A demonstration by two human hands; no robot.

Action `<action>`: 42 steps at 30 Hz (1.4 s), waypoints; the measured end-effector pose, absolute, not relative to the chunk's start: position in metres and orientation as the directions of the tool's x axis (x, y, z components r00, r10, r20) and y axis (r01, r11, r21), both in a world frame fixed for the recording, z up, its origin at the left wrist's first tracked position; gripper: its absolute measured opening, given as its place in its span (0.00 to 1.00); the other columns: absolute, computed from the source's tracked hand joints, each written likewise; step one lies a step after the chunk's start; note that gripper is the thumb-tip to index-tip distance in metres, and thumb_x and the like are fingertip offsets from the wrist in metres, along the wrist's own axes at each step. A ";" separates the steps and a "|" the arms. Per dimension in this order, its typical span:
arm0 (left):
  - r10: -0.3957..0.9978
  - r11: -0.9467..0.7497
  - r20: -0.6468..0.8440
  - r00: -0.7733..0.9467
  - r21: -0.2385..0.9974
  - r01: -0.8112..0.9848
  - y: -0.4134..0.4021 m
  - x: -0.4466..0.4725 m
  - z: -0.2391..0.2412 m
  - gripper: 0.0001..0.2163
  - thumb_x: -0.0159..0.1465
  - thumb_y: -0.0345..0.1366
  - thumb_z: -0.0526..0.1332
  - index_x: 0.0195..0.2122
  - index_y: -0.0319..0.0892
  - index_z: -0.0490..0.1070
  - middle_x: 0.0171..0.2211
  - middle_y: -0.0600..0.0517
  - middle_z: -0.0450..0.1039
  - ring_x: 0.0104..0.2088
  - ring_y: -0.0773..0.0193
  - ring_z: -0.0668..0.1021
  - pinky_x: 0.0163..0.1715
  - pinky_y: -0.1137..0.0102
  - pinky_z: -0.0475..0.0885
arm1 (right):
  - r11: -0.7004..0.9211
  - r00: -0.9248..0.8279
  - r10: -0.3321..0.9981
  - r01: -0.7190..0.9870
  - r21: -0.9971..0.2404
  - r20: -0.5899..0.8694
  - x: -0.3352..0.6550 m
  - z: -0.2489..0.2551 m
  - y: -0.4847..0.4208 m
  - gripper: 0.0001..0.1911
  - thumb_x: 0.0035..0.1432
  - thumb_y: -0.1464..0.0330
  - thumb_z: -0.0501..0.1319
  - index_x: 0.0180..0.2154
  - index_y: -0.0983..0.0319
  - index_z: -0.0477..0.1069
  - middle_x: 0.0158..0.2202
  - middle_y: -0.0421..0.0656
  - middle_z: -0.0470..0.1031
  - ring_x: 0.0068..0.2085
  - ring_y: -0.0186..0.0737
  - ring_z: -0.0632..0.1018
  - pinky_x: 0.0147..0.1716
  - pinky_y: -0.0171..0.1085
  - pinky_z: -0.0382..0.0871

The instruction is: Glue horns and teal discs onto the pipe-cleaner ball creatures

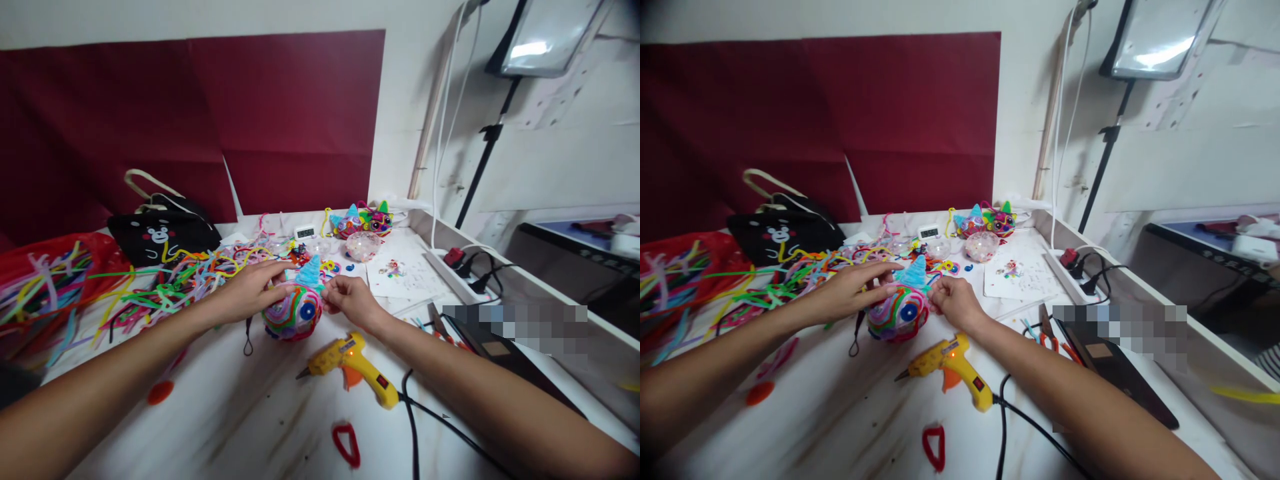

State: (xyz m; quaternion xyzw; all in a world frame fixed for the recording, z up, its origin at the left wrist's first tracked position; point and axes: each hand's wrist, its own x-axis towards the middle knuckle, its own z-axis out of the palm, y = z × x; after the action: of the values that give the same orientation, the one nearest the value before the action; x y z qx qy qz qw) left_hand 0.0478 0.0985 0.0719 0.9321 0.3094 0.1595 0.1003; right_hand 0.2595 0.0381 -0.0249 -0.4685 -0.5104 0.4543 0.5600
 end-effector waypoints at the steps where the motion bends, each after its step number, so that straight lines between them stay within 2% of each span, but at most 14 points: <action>1: 0.591 -0.805 0.249 0.767 0.244 0.541 0.101 0.052 0.070 0.20 0.63 0.46 0.57 0.52 0.42 0.72 0.37 0.48 0.76 0.38 0.58 0.76 0.42 0.67 0.68 | 0.150 0.064 0.987 -0.030 -0.988 0.148 0.259 -0.024 0.038 0.13 0.46 0.60 0.66 0.24 0.59 0.66 0.18 0.35 0.70 0.22 0.35 0.76 0.25 0.34 0.70; 4: 0.564 -0.826 0.282 0.776 0.188 0.532 0.108 0.062 0.068 0.18 0.63 0.47 0.57 0.47 0.42 0.74 0.34 0.49 0.74 0.37 0.58 0.75 0.40 0.67 0.66 | 0.155 0.066 0.986 -0.023 -0.988 0.153 0.260 -0.024 0.038 0.12 0.47 0.60 0.66 0.24 0.59 0.66 0.18 0.35 0.70 0.22 0.35 0.75 0.25 0.34 0.70; 8: 0.520 -0.854 0.265 0.812 0.180 0.489 0.114 0.068 0.070 0.14 0.60 0.47 0.58 0.35 0.42 0.75 0.30 0.51 0.71 0.35 0.60 0.73 0.38 0.69 0.65 | 0.148 0.073 0.987 -0.012 -0.989 0.147 0.261 -0.024 0.038 0.11 0.48 0.61 0.66 0.24 0.59 0.67 0.17 0.35 0.71 0.21 0.35 0.76 0.24 0.33 0.70; 14: 0.472 -0.881 0.258 0.843 0.160 0.444 0.116 0.073 0.072 0.16 0.60 0.49 0.59 0.23 0.42 0.64 0.25 0.55 0.63 0.30 0.63 0.68 0.33 0.70 0.60 | 0.152 0.064 0.986 -0.004 -0.988 0.151 0.258 -0.023 0.039 0.10 0.48 0.63 0.65 0.24 0.60 0.67 0.17 0.35 0.71 0.21 0.34 0.76 0.23 0.32 0.69; 23: 0.502 -0.854 0.250 0.828 0.298 0.427 0.119 0.074 0.067 0.18 0.57 0.48 0.62 0.22 0.43 0.56 0.24 0.58 0.56 0.28 0.66 0.64 0.30 0.71 0.57 | 0.187 0.041 0.981 0.030 -0.982 0.188 0.255 -0.024 0.038 0.09 0.50 0.63 0.64 0.26 0.60 0.68 0.18 0.36 0.72 0.21 0.34 0.75 0.24 0.33 0.70; 35: 0.581 -0.785 0.236 0.779 0.417 0.459 0.118 0.071 0.060 0.18 0.56 0.47 0.62 0.21 0.43 0.56 0.23 0.58 0.55 0.26 0.67 0.62 0.27 0.71 0.56 | 0.170 0.028 0.984 0.095 -0.981 0.173 0.255 -0.021 0.033 0.07 0.52 0.63 0.62 0.31 0.60 0.67 0.22 0.35 0.71 0.23 0.34 0.76 0.26 0.34 0.71; 42: 0.589 -0.779 0.245 0.770 0.426 0.460 0.116 0.071 0.060 0.18 0.56 0.47 0.61 0.21 0.43 0.54 0.22 0.59 0.53 0.26 0.68 0.61 0.27 0.72 0.55 | 0.137 0.040 0.988 0.244 -0.960 0.151 0.261 -0.014 0.026 0.06 0.56 0.66 0.59 0.36 0.61 0.66 0.24 0.38 0.72 0.26 0.37 0.77 0.26 0.34 0.71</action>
State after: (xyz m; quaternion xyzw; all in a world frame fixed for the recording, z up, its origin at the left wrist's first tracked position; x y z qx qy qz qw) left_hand 0.0706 0.1157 0.0602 0.9248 0.2835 0.1856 0.1732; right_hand 0.2607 0.0263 -0.0136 -0.5335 -0.5771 0.3834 0.4851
